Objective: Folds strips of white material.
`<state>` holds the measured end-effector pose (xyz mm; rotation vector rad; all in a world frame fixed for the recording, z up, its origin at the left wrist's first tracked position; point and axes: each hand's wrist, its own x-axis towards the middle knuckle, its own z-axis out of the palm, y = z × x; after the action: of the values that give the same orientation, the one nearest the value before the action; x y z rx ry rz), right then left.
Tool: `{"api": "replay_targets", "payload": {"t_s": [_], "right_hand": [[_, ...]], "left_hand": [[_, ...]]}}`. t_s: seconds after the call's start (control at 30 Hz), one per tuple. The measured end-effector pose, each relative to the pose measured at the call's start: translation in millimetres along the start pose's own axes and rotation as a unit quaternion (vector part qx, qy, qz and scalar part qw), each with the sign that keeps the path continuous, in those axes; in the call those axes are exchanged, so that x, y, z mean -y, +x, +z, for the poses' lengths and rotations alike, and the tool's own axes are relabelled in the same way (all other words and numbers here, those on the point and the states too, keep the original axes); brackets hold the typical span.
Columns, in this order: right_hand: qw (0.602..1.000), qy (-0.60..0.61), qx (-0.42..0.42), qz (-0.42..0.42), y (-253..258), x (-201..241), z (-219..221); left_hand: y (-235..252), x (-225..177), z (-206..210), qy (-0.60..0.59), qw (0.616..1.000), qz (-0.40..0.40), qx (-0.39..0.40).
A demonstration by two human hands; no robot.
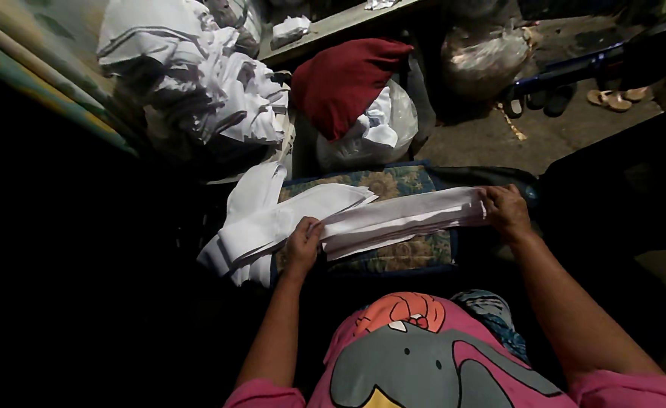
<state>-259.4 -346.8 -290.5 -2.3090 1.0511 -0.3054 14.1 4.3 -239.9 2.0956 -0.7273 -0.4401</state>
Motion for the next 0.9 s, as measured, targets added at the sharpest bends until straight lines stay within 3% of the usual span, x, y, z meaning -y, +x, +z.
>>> {"api": "replay_targets", "payload": {"t_s": [0.1, 0.27, 0.43, 0.53, 0.6, 0.7, 0.83, 0.9], "right_hand": [[0.999, 0.036, -0.028, 0.001, 1.8, 7.3, -9.0], [0.982, 0.167, -0.046, 0.079, 4.6, 20.8, -29.8], [0.922, 0.353, -0.074, 0.144, 7.0, 19.9, -37.2], [0.864, 0.459, -0.079, 0.192, 12.1, 15.5, -41.8], [0.847, 0.475, -0.118, 0.208, 16.1, 10.6, -45.8], [0.861, 0.444, -0.149, 0.199, 18.4, -0.8, -51.2], [0.837, 0.457, -0.169, 0.249, 17.7, -24.0, -41.9], [0.852, 0.417, -0.157, 0.273, 16.0, -34.7, -37.2]], "left_hand": [[6.3, -12.4, -1.5, -0.047, 0.998, -0.021, -0.025], [19.2, -23.0, -11.9, 0.019, 1.0, -0.017, -0.012], [35.3, -33.4, -9.0, 0.071, 0.997, 0.023, 0.012], [49.6, -40.8, -1.3, 0.091, 0.993, 0.078, 0.02], [62.0, -45.2, 4.5, 0.097, 0.986, 0.132, 0.019], [73.2, -55.4, 25.5, 0.081, 0.982, 0.171, -0.017], [75.8, -48.2, 64.9, 0.041, 0.988, 0.149, 0.0], [73.7, -40.3, 79.8, 0.065, 0.99, 0.118, 0.049]]}}
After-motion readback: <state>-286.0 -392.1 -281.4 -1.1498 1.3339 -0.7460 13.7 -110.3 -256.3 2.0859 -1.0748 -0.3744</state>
